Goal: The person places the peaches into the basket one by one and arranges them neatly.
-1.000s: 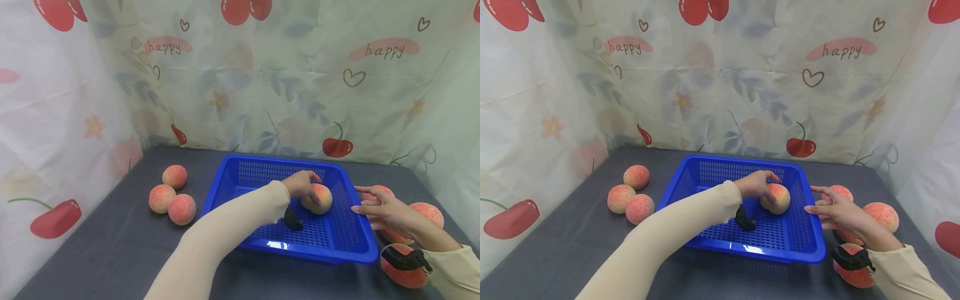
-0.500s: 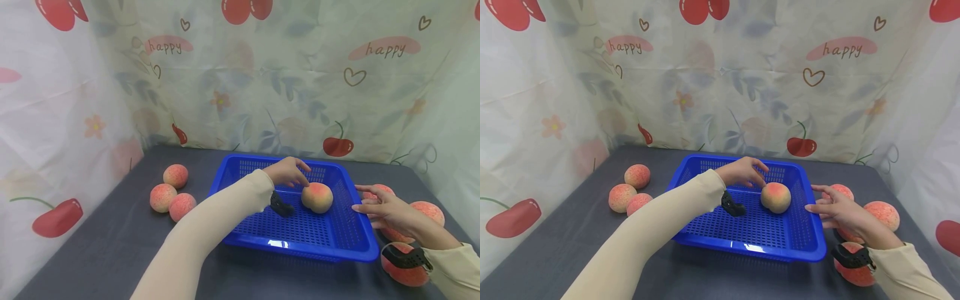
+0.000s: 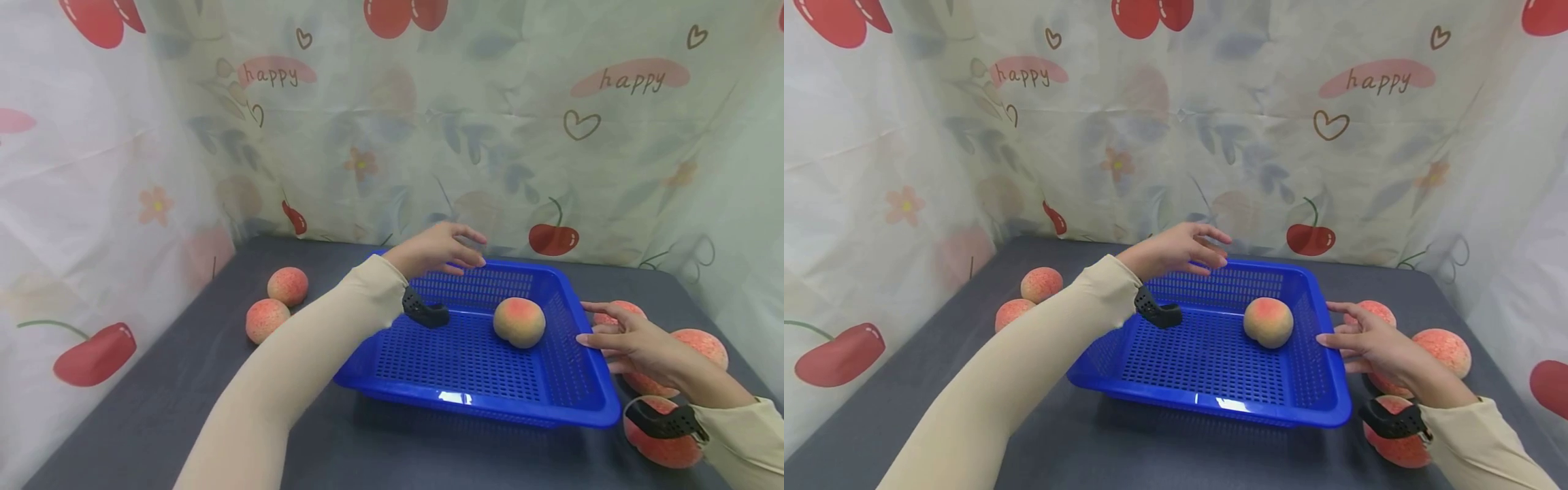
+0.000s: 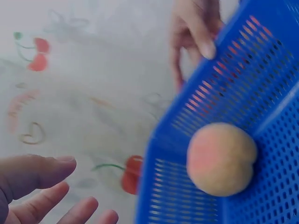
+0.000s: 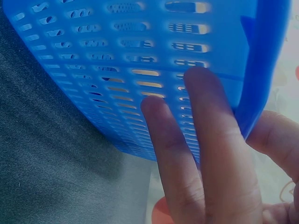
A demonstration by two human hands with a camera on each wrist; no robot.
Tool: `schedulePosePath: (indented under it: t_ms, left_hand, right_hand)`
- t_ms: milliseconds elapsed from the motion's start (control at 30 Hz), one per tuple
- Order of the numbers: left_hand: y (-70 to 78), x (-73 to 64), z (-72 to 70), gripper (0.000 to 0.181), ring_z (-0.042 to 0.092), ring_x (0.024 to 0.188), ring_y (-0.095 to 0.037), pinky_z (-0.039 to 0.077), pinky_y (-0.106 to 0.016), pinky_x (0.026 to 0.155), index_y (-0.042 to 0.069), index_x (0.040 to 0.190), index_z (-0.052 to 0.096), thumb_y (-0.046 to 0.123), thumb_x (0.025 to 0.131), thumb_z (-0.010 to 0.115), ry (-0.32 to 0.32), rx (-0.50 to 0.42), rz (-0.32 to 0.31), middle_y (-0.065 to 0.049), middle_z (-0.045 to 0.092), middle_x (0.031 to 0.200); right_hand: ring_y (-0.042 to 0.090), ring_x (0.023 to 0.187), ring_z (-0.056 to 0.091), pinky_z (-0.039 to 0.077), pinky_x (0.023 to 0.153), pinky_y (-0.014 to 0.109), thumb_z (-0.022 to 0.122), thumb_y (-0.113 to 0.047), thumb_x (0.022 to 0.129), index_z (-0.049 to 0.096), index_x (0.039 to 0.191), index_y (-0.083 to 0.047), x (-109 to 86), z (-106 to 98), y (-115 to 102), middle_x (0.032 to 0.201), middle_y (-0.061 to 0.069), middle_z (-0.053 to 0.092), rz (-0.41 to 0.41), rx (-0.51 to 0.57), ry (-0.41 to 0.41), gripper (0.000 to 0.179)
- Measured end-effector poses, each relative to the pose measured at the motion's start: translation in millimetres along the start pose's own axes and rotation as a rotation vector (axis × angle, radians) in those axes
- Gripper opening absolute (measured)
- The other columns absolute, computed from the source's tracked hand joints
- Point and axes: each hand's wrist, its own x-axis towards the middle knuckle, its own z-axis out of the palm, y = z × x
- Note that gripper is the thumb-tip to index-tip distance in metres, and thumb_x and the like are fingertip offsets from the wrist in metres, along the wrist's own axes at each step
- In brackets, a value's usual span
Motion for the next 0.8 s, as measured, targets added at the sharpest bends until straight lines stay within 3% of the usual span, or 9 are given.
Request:
schedulePosePath:
  t_ms: [200,400,567,800]
  left_hand:
    - [11.7,-28.7,-26.7,0.046,0.057,0.122,-0.029,0.048,-0.041,0.102,0.008,0.137,0.051,0.003,0.092,0.063,0.014,-0.093,0.084,-0.015,0.058,0.132]
    - [14.1,-57.2,-59.2,0.048,0.053,0.125,-0.032,0.044,-0.044,0.106,0.005,0.141,0.046,0.0,0.094,0.058,0.05,-0.17,0.17,-0.018,0.052,0.138]
    - [7.9,-79.9,-89.3,0.048,0.047,0.131,-0.036,0.04,-0.047,0.109,0.004,0.143,0.041,-0.002,0.096,0.053,0.124,-0.247,0.186,-0.021,0.046,0.143]
    - [-12.4,-115.5,-127.5,0.051,0.043,0.135,-0.035,0.038,-0.046,0.111,0.006,0.146,0.036,0.006,0.098,0.054,0.21,-0.219,0.186,-0.02,0.038,0.149]
  right_hand:
    - [0.032,0.097,0.07,0.056,0.079,0.052,0.054,-0.017,0.1,-0.013,0.151,0.002,-0.2,0.3,-0.1,0.119,0.008,0.062,0.008,-0.014,0.01,0.086]
    - [0.032,0.096,0.07,0.056,0.079,0.052,0.055,-0.017,0.1,-0.013,0.151,0.002,0.3,1.1,-0.5,0.118,0.007,0.062,0.02,-0.01,0.02,0.087]
    - [0.032,0.096,0.07,0.056,0.079,0.053,0.055,-0.017,0.1,-0.012,0.151,0.003,0.2,1.1,-0.8,0.118,0.009,0.062,0.018,-0.017,0.022,0.087]
    - [0.033,0.096,0.07,0.056,0.079,0.053,0.055,-0.017,0.1,-0.012,0.151,0.002,0.3,1.1,-0.4,0.12,0.011,0.061,0.019,-0.016,0.024,0.087]
